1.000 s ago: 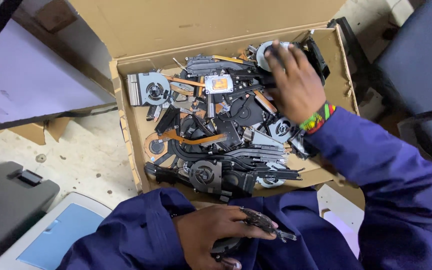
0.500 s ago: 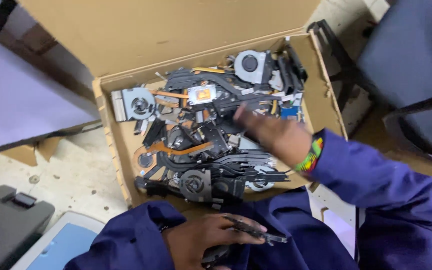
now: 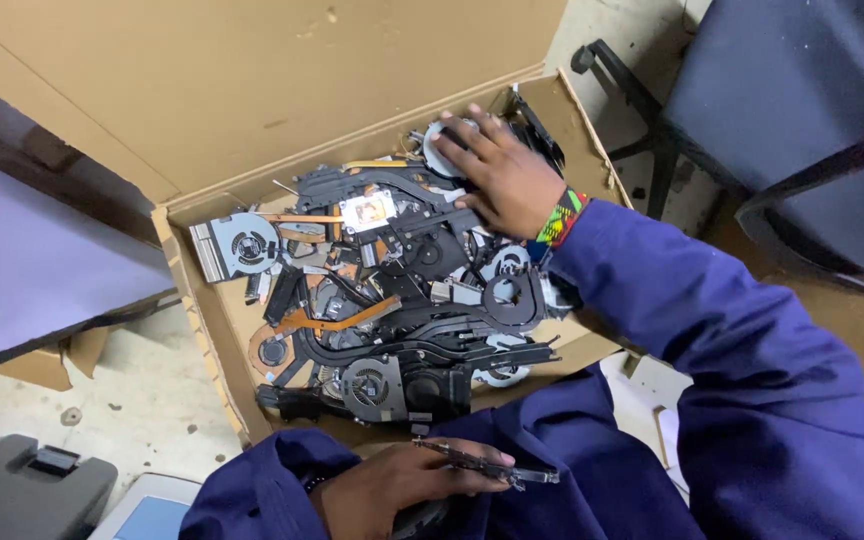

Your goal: The person sorts through a cardboard box filled with various laptop cooling fans and heat sinks. They pick up individual components, turn them over to inspect them, and place them back into the box, occasionally moving items aside to reach others.

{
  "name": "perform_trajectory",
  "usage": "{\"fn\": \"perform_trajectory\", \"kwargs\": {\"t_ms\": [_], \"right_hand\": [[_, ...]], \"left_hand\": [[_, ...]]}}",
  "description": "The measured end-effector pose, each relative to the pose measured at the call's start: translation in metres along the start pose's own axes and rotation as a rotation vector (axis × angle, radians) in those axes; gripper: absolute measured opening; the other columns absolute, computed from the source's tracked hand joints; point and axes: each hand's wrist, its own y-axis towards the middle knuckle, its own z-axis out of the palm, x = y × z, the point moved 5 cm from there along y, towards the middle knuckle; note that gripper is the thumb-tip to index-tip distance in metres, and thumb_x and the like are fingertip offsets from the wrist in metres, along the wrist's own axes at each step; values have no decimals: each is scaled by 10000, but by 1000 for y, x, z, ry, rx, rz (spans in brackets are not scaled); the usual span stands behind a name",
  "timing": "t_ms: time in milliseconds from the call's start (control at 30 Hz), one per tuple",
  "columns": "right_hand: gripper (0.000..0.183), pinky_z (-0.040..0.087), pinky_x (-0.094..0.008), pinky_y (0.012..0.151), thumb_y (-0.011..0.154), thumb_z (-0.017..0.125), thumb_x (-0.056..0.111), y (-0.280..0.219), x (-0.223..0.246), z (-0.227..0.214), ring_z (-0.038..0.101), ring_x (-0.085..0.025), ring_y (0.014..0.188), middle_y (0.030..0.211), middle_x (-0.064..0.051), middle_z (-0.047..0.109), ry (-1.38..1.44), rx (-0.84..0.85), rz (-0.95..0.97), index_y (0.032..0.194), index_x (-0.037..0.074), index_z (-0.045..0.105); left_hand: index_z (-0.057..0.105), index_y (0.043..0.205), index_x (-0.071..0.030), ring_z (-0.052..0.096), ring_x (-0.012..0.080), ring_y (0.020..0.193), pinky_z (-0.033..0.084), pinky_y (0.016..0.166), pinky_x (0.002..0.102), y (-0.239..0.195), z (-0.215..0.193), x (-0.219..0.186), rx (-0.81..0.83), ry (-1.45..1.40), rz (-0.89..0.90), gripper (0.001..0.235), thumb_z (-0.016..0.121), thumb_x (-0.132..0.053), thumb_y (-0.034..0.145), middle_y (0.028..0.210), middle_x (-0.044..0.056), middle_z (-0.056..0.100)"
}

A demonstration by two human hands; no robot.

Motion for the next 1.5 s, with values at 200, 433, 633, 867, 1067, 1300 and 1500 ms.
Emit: {"fn": "perform_trajectory", "kwargs": {"t_ms": [200,433,633,867,1067,1300,1500], "right_hand": [[796,369,-676,1125,927,648,491,-15,21,8,287,-522,1473,1623,-213,384,264,72,-44,1539,25,441],[577,389,-625,1039,828,711,288,-43,70,-4,455,-480,1260,1501,-157,515,324,160,-239,1369,125,593],[280,524,-520,1033,952,656,200,-14,23,-24,646,-371,1220,1336,-181,672,483,201,-155,1179,43,705],[608,237,-720,1176,963,614,423,-28,26,21,393,-466,1456,1461,-194,570,252,117,-110,1411,17,550],[414,167,-739,1217,966,531,159,-47,59,2,452,-432,1437,1447,-153,603,463,58,-162,1339,-1,612],[415,286,-670,1199,904,534,107,-63,95,-18,661,-275,1141,1333,-110,692,193,76,-200,1294,66,670],[253,454,-591,1107,916,633,43,-71,133,-48,694,-300,939,1127,-191,740,-69,-70,-278,1154,-6,700]], "left_hand": [[439,1501,-159,493,356,1461,399,1198,475,-1,1,2,-5,-5,-6,819,290,-808,1023,1590,171,444],[432,1501,-138,469,367,1489,383,1213,487,-2,-1,-1,-4,-33,30,807,293,-787,1042,1588,189,442],[433,1506,-173,480,322,1476,378,1224,469,-1,-1,-3,-9,22,-24,589,438,-533,1040,1598,136,446],[406,1533,-177,487,372,1506,409,1244,500,-3,-3,1,-23,-59,88,805,336,-799,1027,1614,174,428],[414,1517,-133,495,368,1489,402,1257,479,-4,2,6,-29,19,96,799,278,-755,1035,1584,195,453],[423,1518,-136,491,369,1501,410,1264,503,-4,-7,-8,-53,-30,85,646,399,-594,1063,1587,184,456],[413,1530,-168,455,332,1521,377,1251,474,-5,-4,2,-36,-40,20,763,325,-708,997,1612,136,438]]}}
